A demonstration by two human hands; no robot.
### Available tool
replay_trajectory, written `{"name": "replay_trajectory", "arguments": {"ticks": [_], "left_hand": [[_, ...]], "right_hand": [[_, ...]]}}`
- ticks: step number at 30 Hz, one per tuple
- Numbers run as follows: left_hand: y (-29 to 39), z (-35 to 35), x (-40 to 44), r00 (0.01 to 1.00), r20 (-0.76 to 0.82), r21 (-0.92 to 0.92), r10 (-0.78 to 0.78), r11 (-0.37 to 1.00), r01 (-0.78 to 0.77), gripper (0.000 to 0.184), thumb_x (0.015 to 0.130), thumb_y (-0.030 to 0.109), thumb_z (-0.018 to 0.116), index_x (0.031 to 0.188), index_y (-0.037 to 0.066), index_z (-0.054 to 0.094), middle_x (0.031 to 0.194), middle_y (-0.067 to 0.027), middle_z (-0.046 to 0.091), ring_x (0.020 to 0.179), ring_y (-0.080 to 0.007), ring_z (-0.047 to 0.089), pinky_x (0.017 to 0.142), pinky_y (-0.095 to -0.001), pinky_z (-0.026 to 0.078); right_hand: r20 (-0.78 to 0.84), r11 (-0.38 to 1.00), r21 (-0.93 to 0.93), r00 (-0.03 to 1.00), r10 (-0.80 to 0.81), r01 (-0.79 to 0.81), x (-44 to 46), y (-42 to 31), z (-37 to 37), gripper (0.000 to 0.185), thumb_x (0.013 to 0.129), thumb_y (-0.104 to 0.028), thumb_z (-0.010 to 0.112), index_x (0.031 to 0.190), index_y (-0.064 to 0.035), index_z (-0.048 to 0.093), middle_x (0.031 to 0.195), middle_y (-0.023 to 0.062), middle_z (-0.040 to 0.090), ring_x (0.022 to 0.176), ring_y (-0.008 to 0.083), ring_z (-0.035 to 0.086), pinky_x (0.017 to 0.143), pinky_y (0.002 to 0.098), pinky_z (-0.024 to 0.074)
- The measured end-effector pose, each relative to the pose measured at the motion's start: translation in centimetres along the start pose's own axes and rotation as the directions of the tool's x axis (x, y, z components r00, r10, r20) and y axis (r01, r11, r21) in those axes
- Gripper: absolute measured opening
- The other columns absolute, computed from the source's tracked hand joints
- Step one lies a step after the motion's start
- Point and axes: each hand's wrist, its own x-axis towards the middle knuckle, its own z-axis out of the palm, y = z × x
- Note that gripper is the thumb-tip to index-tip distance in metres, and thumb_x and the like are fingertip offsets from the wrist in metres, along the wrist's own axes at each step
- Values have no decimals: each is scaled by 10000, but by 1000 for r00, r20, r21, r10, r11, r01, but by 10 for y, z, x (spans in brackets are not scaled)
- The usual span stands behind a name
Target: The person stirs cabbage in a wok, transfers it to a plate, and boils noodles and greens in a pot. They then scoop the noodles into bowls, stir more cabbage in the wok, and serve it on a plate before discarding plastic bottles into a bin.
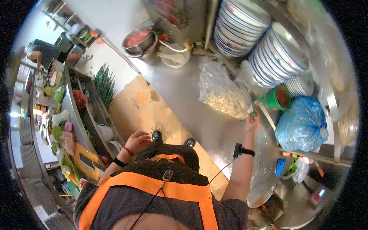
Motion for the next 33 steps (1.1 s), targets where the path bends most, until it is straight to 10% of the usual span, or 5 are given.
{"name": "replay_trajectory", "arguments": {"ticks": [12,14,16,28,33], "left_hand": [[-5,-181,11,996,-74,-278,40,959,-59,145,892,37,552,1031,-4,546,892,-114,641,763,-193,650,686,-282,537],[-8,-220,26,995,-61,-277,81,956,-95,144,882,28,561,1021,-7,543,883,-123,638,766,-206,651,683,-292,543],[2,-242,37,994,-67,-274,85,956,-101,143,874,21,569,1011,-6,542,874,-127,637,759,-214,653,669,-295,549],[91,-238,87,968,-1,-245,251,938,-244,78,883,69,582,831,13,571,833,-144,659,731,-229,667,650,-300,556],[85,-170,84,984,57,-141,167,977,-157,142,926,148,541,874,19,567,866,-144,660,752,-247,667,670,-319,550]], "right_hand": [[-49,306,949,919,390,-79,-147,-25,29,240,873,-80,503,1091,-33,593,730,23,450,689,132,419,650,292,426],[76,356,921,969,235,-159,-174,-31,70,300,812,-91,617,1102,-22,586,660,15,501,650,122,477,604,269,436],[-3,971,-233,999,-49,47,-210,-119,106,243,831,-170,639,1018,-15,624,641,23,580,584,109,532,545,265,445],[115,843,506,983,140,-180,-216,-107,100,385,903,-278,552,1139,25,572,840,75,649,762,205,617,671,369,490],[-215,997,66,976,-25,40,-38,-251,-10,417,829,-236,647,1137,37,580,774,86,616,673,140,564,607,292,465]]}}
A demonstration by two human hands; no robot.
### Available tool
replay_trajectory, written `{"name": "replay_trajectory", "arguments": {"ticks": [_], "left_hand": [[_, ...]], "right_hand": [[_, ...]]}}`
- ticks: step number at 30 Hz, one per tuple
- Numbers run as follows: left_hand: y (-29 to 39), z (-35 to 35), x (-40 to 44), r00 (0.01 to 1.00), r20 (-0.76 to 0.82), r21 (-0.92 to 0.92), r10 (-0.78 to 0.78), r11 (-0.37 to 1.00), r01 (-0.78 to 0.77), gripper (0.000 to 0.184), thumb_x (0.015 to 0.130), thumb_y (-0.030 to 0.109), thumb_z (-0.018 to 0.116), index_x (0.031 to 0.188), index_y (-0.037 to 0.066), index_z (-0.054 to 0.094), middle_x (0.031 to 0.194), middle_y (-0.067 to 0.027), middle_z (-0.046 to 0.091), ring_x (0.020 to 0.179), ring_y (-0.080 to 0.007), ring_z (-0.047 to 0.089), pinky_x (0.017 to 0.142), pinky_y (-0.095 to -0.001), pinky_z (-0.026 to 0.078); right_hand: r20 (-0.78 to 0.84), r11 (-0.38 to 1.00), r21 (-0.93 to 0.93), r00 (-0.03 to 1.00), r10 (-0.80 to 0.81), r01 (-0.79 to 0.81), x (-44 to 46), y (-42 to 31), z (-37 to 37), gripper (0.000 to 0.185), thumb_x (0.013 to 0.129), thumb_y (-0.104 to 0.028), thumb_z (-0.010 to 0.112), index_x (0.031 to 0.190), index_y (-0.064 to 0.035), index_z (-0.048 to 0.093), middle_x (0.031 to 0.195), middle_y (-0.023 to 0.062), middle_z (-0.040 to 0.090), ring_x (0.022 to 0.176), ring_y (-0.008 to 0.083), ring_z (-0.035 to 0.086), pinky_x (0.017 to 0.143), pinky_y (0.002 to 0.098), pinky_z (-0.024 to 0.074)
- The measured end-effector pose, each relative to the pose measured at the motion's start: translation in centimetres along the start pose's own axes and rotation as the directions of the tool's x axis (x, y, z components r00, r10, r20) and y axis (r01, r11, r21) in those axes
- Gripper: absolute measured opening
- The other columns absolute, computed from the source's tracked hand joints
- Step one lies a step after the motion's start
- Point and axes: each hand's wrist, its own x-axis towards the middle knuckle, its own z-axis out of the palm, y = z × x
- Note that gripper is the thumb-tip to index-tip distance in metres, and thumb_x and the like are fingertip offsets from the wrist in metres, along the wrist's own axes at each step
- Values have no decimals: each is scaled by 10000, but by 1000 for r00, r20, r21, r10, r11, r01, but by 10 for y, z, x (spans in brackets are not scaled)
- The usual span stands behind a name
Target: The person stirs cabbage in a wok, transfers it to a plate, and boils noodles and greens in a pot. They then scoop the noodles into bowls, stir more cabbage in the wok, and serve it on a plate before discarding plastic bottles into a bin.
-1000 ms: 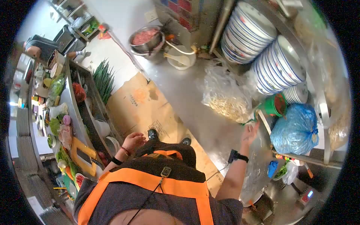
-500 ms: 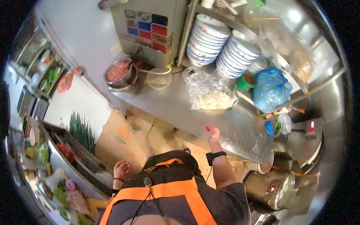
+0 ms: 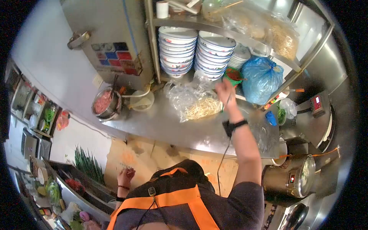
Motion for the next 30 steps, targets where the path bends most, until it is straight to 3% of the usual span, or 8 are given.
{"name": "replay_trajectory", "arguments": {"ticks": [2,5,7,10,11,13,25,30], "left_hand": [[-16,28,-2,999,23,41,-24,999,23,144,929,153,543,889,18,572,873,-143,658,778,-254,664,692,-326,549],[-49,63,-11,996,36,34,-80,996,78,133,922,141,562,915,9,582,892,-141,656,842,-272,658,748,-349,548],[-90,62,3,986,125,-82,-115,989,126,127,913,126,567,951,7,588,912,-138,659,863,-283,659,764,-370,546],[-126,87,1,984,179,357,-9,932,-57,122,906,114,547,944,1,574,877,-135,659,791,-241,671,676,-325,553],[-113,116,-16,981,89,104,-170,982,160,125,908,111,545,943,-5,575,885,-139,660,798,-240,672,670,-324,553],[-110,137,-22,979,77,222,-189,960,168,136,917,114,538,938,-15,576,887,-138,664,810,-238,674,669,-319,554],[-33,207,73,928,343,304,-146,952,38,168,921,138,565,996,-10,586,928,-108,655,860,-204,654,755,-300,537],[13,334,80,705,684,250,-189,968,17,208,932,163,563,1081,17,579,1003,-92,645,927,-201,634,820,-314,514]], "right_hand": [[-191,981,62,967,-168,183,85,-12,-12,441,813,-276,670,1040,87,568,780,107,624,651,169,588,561,278,472],[-206,978,134,961,185,-160,166,-58,-36,435,804,-316,687,938,81,569,746,111,608,547,193,562,453,299,454],[-12,916,205,935,354,-344,216,-44,-43,318,822,-306,654,829,0,567,638,62,560,454,162,513,402,277,440],[246,838,137,838,487,-528,256,-26,-48,205,836,-247,597,741,-74,542,590,33,527,441,94,479,388,223,413],[283,827,83,809,515,-556,263,-28,-51,196,833,-238,594,743,-73,541,601,36,536,444,87,476,387,220,408],[339,795,-33,742,579,-605,272,-24,-57,178,827,-220,589,746,-69,541,622,43,552,451,73,470,386,215,397],[67,897,7,895,441,-442,270,-26,-47,161,814,-128,567,816,23,626,801,155,677,639,243,678,546,314,551],[-136,857,267,863,487,-442,228,-51,-40,153,765,-43,612,798,105,593,816,228,663,656,322,686,587,422,593]]}}
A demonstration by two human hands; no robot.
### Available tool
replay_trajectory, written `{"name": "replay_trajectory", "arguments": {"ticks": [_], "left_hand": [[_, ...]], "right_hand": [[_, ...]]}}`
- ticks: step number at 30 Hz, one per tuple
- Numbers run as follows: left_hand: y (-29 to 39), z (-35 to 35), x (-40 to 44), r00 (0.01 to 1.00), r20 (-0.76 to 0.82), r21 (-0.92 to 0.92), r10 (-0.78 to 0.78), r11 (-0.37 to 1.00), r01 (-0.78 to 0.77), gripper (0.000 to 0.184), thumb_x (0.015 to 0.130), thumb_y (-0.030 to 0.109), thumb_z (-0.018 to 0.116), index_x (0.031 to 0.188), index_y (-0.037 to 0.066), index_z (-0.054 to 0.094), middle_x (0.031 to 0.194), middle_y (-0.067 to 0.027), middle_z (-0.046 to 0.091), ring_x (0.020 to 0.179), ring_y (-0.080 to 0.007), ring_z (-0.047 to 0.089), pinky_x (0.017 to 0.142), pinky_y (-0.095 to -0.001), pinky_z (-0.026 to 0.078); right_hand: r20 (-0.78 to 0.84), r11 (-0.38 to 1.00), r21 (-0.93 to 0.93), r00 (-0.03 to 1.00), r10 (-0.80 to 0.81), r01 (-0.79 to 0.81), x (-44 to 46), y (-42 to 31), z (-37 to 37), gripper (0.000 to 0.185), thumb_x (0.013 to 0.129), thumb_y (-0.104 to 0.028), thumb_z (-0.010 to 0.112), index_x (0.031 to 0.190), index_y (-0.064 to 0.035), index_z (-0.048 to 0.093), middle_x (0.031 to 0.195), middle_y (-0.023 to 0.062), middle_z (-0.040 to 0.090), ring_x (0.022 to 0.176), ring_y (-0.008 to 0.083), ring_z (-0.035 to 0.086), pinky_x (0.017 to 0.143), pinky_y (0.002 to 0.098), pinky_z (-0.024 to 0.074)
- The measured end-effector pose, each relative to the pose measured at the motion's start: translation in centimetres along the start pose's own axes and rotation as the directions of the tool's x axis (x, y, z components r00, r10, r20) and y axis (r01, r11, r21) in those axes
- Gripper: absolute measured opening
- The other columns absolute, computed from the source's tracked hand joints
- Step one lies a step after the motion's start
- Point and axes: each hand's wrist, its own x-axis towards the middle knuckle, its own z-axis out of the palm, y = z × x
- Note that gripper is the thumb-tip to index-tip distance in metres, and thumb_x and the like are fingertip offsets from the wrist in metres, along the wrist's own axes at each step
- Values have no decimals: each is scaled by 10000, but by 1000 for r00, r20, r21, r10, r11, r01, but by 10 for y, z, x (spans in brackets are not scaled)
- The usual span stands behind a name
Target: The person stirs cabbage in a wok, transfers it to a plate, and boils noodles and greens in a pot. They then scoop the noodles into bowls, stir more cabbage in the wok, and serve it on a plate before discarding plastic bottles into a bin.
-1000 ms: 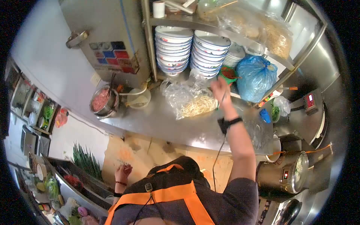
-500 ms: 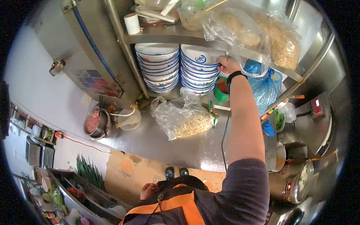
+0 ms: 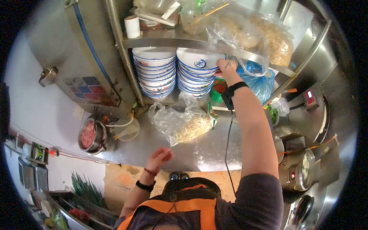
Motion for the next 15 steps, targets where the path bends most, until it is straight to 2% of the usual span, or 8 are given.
{"name": "replay_trajectory", "arguments": {"ticks": [1,3,5,7,9,10,12,15], "left_hand": [[11,20,16,993,106,-41,43,998,-39,209,941,161,547,1098,28,583,1031,-102,642,944,-212,630,824,-326,508],[60,70,38,951,305,68,46,995,-69,260,951,194,540,1147,25,567,1103,-112,619,981,-225,623,873,-344,505],[93,111,70,903,417,-63,100,995,-81,305,957,218,529,1177,8,547,1143,-122,601,1007,-243,614,925,-380,488],[120,143,114,844,475,-210,249,964,-166,354,954,247,531,1206,-2,514,1156,-127,591,1076,-259,579,967,-421,460],[150,175,144,888,349,-479,299,872,-105,372,932,222,544,1218,-9,488,1177,-131,572,1125,-271,539,1008,-461,423],[149,175,182,877,401,-530,266,848,-15,388,904,198,558,1222,-10,477,1198,-138,554,1144,-281,518,1025,-476,405],[154,175,205,832,515,-588,206,791,168,446,811,121,580,1218,-16,458,1243,-157,510,1159,-311,486,1059,-505,365],[154,180,195,721,614,-531,322,844,75,583,751,47,562,1303,-34,394,1322,-171,462,1234,-331,435,1075,-507,342]], "right_hand": [[-30,999,45,1000,6,-5,-11,-1,-2,159,758,-30,617,801,119,582,816,239,654,660,337,682,581,446,595],[46,985,158,996,-74,66,-36,-8,-10,196,758,-21,608,847,147,558,832,236,617,693,351,663,589,492,597],[105,976,188,986,-129,107,-56,-17,-17,199,758,-11,601,869,148,557,838,223,608,706,336,656,595,480,602],[93,983,157,989,-113,97,-65,-16,-19,222,759,-9,597,903,155,555,884,217,607,750,344,651,634,485,600],[93,985,148,990,-107,92,-71,-9,-23,243,759,-15,599,925,157,552,917,218,605,769,352,649,651,490,597],[123,982,175,988,-93,71,-75,-5,-27,278,750,-23,612,950,159,548,948,223,602,784,352,648,663,472,600],[90,973,206,988,-128,107,-80,8,-34,288,739,-22,616,954,158,549,942,228,605,778,344,654,647,457,602],[77,957,264,986,-145,120,-99,27,-45,319,713,-34,618,969,145,556,947,231,616,799,333,662,618,420,584]]}}
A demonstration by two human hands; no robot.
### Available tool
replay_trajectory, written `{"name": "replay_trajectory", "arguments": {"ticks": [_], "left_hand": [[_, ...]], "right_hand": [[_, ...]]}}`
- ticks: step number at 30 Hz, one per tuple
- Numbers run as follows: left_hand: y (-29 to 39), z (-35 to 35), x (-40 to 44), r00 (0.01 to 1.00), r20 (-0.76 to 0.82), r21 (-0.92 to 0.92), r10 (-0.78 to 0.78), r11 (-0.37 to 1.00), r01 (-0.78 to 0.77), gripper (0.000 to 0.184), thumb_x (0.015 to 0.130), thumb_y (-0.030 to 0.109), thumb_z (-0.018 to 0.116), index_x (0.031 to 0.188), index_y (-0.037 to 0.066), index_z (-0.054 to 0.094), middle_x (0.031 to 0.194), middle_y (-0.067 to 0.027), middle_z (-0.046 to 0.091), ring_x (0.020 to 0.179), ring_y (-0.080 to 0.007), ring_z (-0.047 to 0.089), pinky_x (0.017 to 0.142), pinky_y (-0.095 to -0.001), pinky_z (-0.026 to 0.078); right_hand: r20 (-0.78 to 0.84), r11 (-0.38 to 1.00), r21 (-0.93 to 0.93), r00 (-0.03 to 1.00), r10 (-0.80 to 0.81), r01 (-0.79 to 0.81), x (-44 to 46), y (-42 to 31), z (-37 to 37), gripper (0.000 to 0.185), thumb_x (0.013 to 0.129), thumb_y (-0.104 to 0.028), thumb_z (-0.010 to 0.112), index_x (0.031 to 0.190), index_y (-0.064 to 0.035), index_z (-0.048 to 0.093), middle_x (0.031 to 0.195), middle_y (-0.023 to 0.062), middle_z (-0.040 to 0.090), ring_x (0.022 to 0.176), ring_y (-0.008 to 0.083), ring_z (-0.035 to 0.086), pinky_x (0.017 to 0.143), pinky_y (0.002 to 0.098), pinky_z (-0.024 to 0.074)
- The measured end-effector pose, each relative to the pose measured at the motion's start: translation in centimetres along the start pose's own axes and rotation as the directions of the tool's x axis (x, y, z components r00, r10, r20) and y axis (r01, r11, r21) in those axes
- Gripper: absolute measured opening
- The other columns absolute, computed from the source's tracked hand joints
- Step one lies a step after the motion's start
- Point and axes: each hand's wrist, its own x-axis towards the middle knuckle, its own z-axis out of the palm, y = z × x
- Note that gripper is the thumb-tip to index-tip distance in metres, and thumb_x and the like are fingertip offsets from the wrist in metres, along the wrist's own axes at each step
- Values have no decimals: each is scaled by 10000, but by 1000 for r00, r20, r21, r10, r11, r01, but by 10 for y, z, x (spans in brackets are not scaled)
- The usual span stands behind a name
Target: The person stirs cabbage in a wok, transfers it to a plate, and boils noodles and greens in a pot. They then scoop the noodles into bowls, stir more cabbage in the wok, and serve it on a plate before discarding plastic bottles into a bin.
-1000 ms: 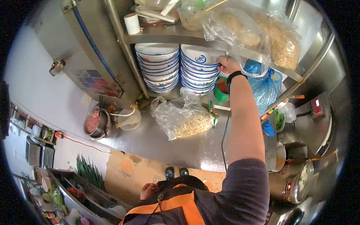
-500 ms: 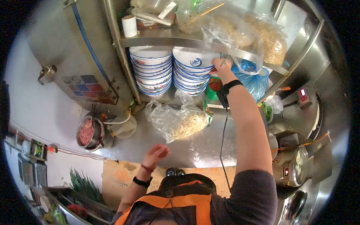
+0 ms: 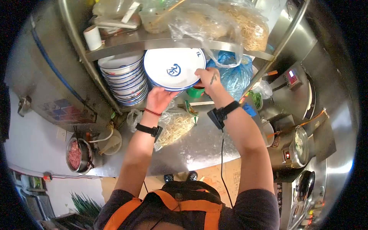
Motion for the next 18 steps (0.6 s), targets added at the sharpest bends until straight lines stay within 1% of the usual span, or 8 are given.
{"name": "replay_trajectory", "arguments": {"ticks": [6,8,9,10,12,13,14,18], "left_hand": [[-44,13,-28,997,-78,206,-11,978,27,586,715,-13,578,1285,-1,443,1235,-143,535,1182,-314,494,998,-481,418],[-74,26,-47,977,-205,283,58,959,3,651,694,-55,595,1315,16,412,1237,-146,528,1188,-299,490,980,-439,431],[-90,35,-56,973,-223,426,61,904,40,722,689,-5,658,1346,24,361,1281,-142,489,1208,-288,471,995,-430,418],[-105,41,-63,969,-237,559,74,826,74,806,684,46,721,1377,33,310,1325,-138,451,1229,-277,452,1010,-421,406],[-151,27,-80,977,-163,742,141,670,27,988,627,143,803,1413,49,213,1380,-129,380,1257,-266,419,1028,-414,389],[-171,23,-86,977,-126,821,173,570,5,1084,599,192,845,1431,57,164,1408,-124,345,1271,-261,402,1038,-410,381],[-192,37,-80,981,-74,818,182,574,-45,1214,537,226,871,1463,129,93,1403,-111,347,1287,-271,379,1053,-429,365],[-283,33,-71,938,-304,766,166,628,137,1195,523,288,855,1457,70,142,1386,-97,363,1283,-255,371,1033,-384,372]], "right_hand": [[45,999,-30,998,37,-36,-50,31,-53,427,777,-109,613,1103,155,532,1007,210,640,835,277,664,705,373,573],[69,997,-68,997,41,-36,-80,47,-86,437,789,-135,625,1112,148,543,1007,196,647,834,253,662,696,361,569],[124,992,-127,992,31,-15,-94,53,-105,440,807,-179,640,1119,122,565,996,161,657,826,221,657,661,336,560],[193,982,-143,970,148,-122,-105,62,-126,405,817,-192,634,1115,80,595,982,142,661,804,209,659,635,313,555],[228,948,-169,925,303,-269,-123,80,-167,420,824,-128,576,1176,95,524,1055,191,629,892,256,660,658,353,593],[222,956,-68,930,293,-285,-126,105,-190,433,822,-124,576,1197,82,506,1071,192,618,897,262,659,644,355,596],[218,954,32,933,285,-298,-127,140,-216,449,820,-120,576,1217,69,488,1088,192,608,902,268,658,631,356,598],[100,864,391,948,302,-317,-144,162,-293,511,802,-84,576,1273,22,410,1120,188,579,927,298,648,647,385,607]]}}
